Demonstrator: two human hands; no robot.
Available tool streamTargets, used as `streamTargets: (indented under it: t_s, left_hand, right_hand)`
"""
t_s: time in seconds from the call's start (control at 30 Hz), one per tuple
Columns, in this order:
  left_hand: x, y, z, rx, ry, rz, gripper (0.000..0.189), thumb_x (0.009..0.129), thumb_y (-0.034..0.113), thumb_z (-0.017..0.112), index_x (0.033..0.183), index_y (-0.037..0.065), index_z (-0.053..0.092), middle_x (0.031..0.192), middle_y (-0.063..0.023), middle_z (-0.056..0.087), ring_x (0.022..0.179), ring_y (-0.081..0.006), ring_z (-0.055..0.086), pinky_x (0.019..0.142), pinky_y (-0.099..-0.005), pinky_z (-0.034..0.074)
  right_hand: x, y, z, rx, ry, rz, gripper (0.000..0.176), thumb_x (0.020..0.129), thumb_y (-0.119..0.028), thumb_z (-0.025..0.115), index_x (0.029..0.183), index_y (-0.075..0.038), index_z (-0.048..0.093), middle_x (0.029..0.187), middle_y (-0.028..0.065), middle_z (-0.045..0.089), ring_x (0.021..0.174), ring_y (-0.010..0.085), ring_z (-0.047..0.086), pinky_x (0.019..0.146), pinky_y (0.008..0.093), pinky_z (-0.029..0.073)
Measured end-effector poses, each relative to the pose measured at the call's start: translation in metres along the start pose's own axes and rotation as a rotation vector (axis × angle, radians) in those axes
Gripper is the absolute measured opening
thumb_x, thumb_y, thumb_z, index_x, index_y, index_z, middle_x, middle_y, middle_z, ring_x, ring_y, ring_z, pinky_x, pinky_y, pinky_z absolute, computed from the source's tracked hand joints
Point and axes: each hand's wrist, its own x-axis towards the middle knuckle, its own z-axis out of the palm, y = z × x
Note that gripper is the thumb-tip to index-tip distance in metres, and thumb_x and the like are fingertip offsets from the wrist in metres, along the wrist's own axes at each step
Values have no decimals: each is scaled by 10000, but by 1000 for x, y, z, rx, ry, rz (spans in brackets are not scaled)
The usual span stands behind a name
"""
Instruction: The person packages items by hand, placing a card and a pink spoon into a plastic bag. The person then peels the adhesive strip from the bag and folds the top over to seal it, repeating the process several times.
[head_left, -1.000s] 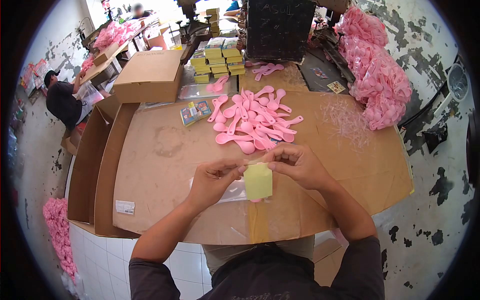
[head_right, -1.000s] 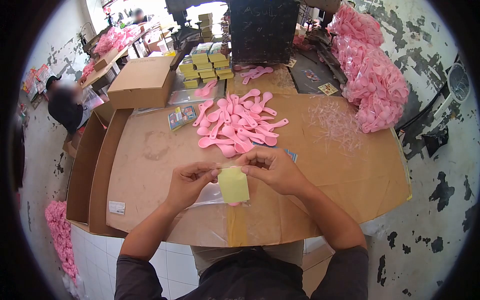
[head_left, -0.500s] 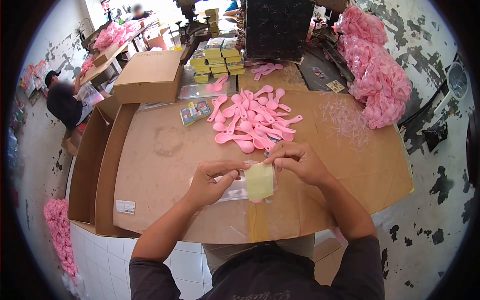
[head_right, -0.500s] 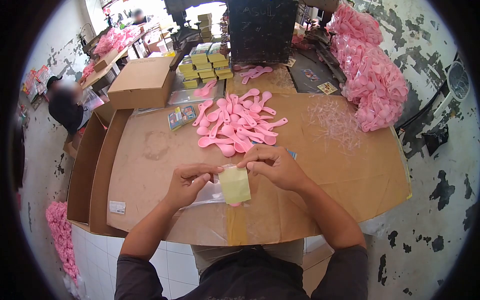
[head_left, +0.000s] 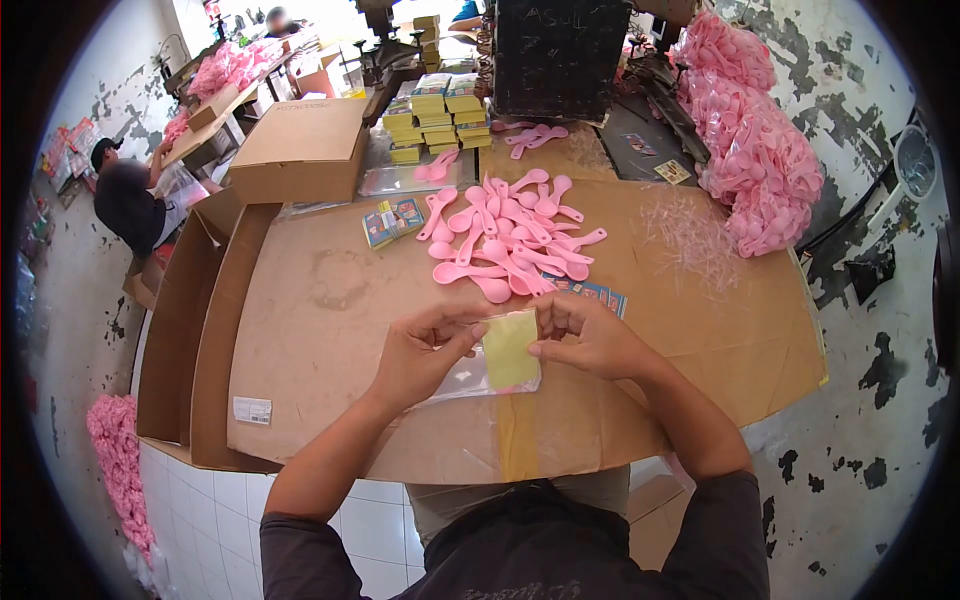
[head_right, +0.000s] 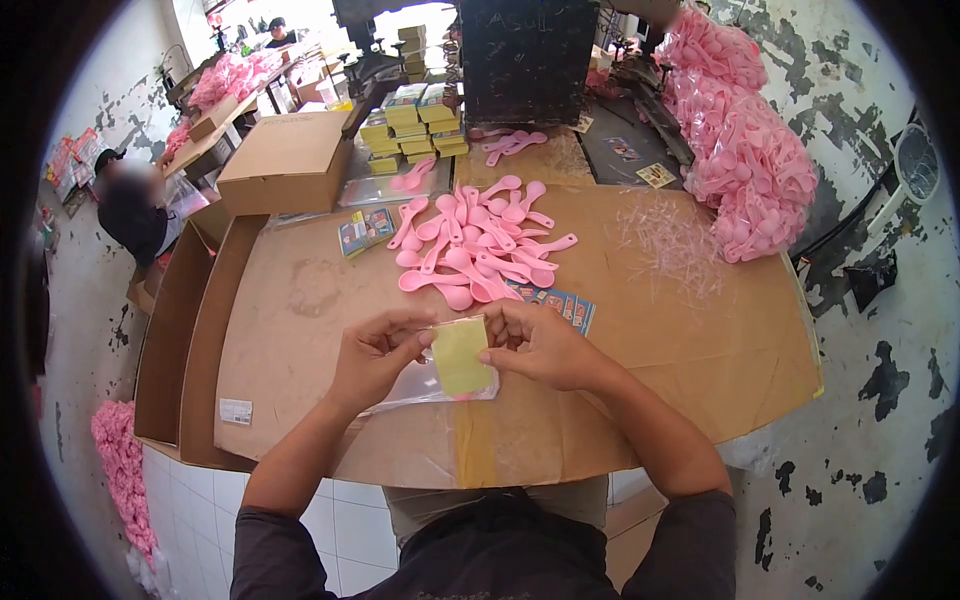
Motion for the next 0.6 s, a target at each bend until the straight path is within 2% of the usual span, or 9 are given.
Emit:
streamTargets:
  t_s: [0.13, 0.23, 0.33, 0.4, 0.43, 0.47, 0.5, 0.57, 0.6]
  left_hand:
    - [0, 4, 6, 31, -2, 127, 355, 971, 92, 723, 1302, -5, 641, 1057, -75, 749, 883, -100, 701, 712, -266, 589]
    - [-1, 0, -10, 58, -187, -144, 322, 977, 117, 713, 1268, -7, 650, 1010, -48, 733, 819, -120, 701, 702, -274, 588]
    - [5, 15, -43, -24, 1, -46, 277, 991, 139, 691, 1222, -10, 661, 989, -55, 730, 782, -128, 698, 684, -290, 594]
    - [8, 10, -83, -190, 316, 218, 268, 1018, 183, 654, 1243, 39, 636, 1069, -73, 716, 808, -152, 704, 694, -322, 604]
    - [7, 3, -116, -277, 412, 369, 306, 1065, 282, 577, 1263, 50, 604, 1193, -91, 690, 977, -178, 713, 772, -325, 606]
    - [10, 39, -103, -340, 728, 398, 410, 1095, 396, 483, 1289, 49, 585, 1285, -100, 660, 1161, -204, 674, 869, -326, 590]
    - [12, 51, -111, -484, 806, 512, 512, 1101, 454, 435, 1367, 32, 547, 1327, -115, 648, 1275, -221, 622, 943, -340, 571]
    - [13, 60, -99, -592, 771, 503, 510, 1096, 426, 467, 1399, 21, 535, 1319, -110, 649, 1198, -221, 654, 941, -340, 555]
    - [15, 48, -94, -395, 694, 444, 485, 1073, 400, 523, 1385, 29, 556, 1301, -104, 653, 1159, -217, 658, 932, -335, 548]
  right_hand:
    - [2, 6, -5, -14, 5, -52, 280, 959, -74, 715, 1223, -7, 651, 1027, 14, 663, 898, 80, 621, 788, 252, 507]
    - [7, 1, -12, -100, 119, -144, 270, 964, -141, 719, 1196, -12, 670, 1061, 35, 691, 900, 104, 641, 803, 283, 517]
    - [5, -2, -37, -417, 298, -80, 298, 946, -200, 731, 1179, -19, 688, 1088, 71, 702, 952, 175, 660, 868, 339, 520]
    - [-5, 0, -55, -702, 353, -61, 331, 918, -222, 746, 1179, -26, 697, 1118, 98, 697, 1014, 236, 656, 921, 376, 511]
    - [-11, 5, -65, -855, 343, -92, 350, 899, -227, 758, 1183, -30, 700, 1141, 111, 690, 1051, 267, 647, 947, 391, 503]
    - [-14, 8, -70, -1008, 332, -122, 370, 880, -232, 769, 1187, -35, 703, 1163, 125, 684, 1089, 298, 637, 972, 407, 495]
    - [-16, 8, -70, -1003, 305, -85, 380, 872, -238, 770, 1187, -35, 703, 1174, 125, 676, 1110, 311, 625, 989, 414, 486]
    - [-17, 9, -69, -991, 244, -16, 400, 857, -250, 774, 1187, -35, 703, 1194, 125, 660, 1151, 335, 601, 1022, 430, 467]
    - [-17, 12, -68, -996, 258, -9, 403, 852, -240, 780, 1192, -36, 702, 1192, 125, 655, 1152, 333, 600, 1021, 428, 467]
